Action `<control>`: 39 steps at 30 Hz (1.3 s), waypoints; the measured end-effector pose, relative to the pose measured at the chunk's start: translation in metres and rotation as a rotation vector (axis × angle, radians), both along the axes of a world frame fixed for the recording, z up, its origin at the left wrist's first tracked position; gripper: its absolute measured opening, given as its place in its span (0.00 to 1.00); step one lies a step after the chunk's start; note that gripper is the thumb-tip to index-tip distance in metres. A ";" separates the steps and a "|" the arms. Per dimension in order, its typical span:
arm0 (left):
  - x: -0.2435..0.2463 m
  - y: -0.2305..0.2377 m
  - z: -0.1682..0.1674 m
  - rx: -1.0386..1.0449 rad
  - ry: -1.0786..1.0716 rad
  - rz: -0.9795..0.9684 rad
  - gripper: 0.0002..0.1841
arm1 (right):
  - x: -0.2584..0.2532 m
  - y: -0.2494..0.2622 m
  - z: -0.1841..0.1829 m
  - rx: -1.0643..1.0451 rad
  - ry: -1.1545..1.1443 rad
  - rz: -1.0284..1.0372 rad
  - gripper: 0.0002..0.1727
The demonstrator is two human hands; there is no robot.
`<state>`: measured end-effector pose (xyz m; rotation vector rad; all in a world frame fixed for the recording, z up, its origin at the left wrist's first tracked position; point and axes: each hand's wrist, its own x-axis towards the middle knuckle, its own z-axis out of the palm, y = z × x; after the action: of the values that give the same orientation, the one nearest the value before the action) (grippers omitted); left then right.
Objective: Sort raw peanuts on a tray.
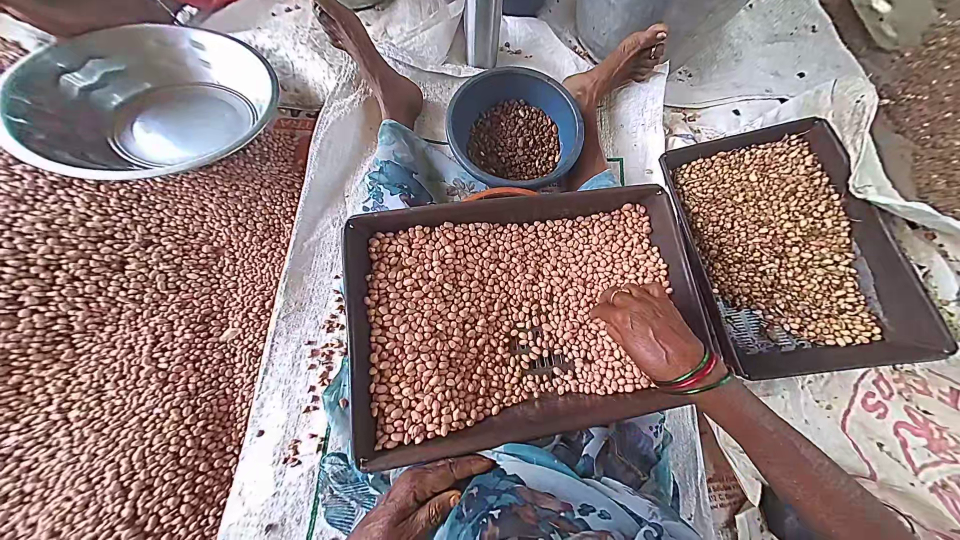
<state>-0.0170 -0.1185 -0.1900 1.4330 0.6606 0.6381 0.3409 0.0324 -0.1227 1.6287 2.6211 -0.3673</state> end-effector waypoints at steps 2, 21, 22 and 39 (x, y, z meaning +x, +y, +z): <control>-0.001 0.000 0.002 0.010 0.028 0.001 0.26 | -0.018 0.004 -0.011 0.021 0.155 0.059 0.10; -0.007 -0.001 0.011 0.061 0.050 0.022 0.26 | -0.049 0.034 -0.012 0.031 0.196 0.091 0.14; -0.008 0.001 0.012 0.060 0.048 0.015 0.26 | -0.049 0.021 -0.019 0.007 0.300 0.192 0.08; -0.004 -0.005 0.020 0.112 0.152 0.063 0.22 | -0.082 -0.015 -0.023 -0.631 0.487 0.209 0.11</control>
<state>-0.0209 -0.1233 -0.1703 1.5810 0.8021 0.6272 0.2593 0.0173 -0.1454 1.1441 2.5117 -1.5473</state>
